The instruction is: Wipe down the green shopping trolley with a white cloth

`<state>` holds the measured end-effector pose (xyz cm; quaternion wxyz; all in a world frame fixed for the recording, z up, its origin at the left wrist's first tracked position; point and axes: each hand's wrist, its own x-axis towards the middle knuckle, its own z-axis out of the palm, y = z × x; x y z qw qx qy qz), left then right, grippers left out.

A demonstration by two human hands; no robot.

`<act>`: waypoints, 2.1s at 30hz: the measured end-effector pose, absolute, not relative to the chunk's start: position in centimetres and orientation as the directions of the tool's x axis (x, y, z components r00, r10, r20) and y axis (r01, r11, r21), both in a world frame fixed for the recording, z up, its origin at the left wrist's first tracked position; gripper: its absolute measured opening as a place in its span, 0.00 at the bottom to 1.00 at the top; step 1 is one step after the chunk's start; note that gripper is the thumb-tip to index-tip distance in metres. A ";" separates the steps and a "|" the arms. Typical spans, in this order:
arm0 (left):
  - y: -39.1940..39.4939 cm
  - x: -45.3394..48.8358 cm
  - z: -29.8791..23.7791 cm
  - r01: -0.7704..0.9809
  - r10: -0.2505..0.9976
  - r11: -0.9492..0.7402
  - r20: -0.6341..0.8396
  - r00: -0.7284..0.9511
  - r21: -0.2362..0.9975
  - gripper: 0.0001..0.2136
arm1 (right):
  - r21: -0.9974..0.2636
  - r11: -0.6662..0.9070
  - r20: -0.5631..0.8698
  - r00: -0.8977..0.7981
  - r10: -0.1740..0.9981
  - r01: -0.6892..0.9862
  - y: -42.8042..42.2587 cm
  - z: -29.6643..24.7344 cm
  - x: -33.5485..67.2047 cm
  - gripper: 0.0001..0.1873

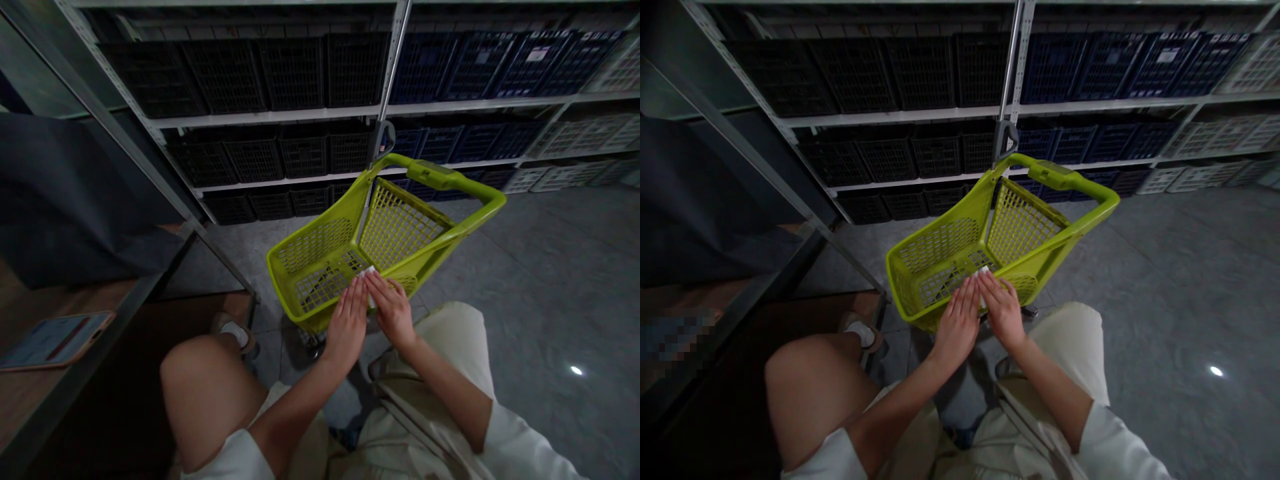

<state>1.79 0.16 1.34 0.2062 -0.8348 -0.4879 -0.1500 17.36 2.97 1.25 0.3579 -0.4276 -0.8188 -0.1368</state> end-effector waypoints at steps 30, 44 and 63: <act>0.2 1.8 1.6 0.873 0.771 -0.449 0.411 0.486 -0.190 0.31 | 0.014 0.292 0.778 -0.194 0.598 0.956 9.6 5.6 31.9 0.24; 0.1 1.9 1.9 0.876 0.780 -0.447 0.398 0.482 -0.184 0.30 | -0.042 0.607 0.617 -0.458 0.640 0.793 4.3 2.6 20.6 0.34; 0.3 1.5 2.0 0.871 0.783 -0.456 0.381 0.491 -0.186 0.31 | -0.061 0.603 0.622 -0.442 0.646 0.796 4.0 2.1 20.8 0.33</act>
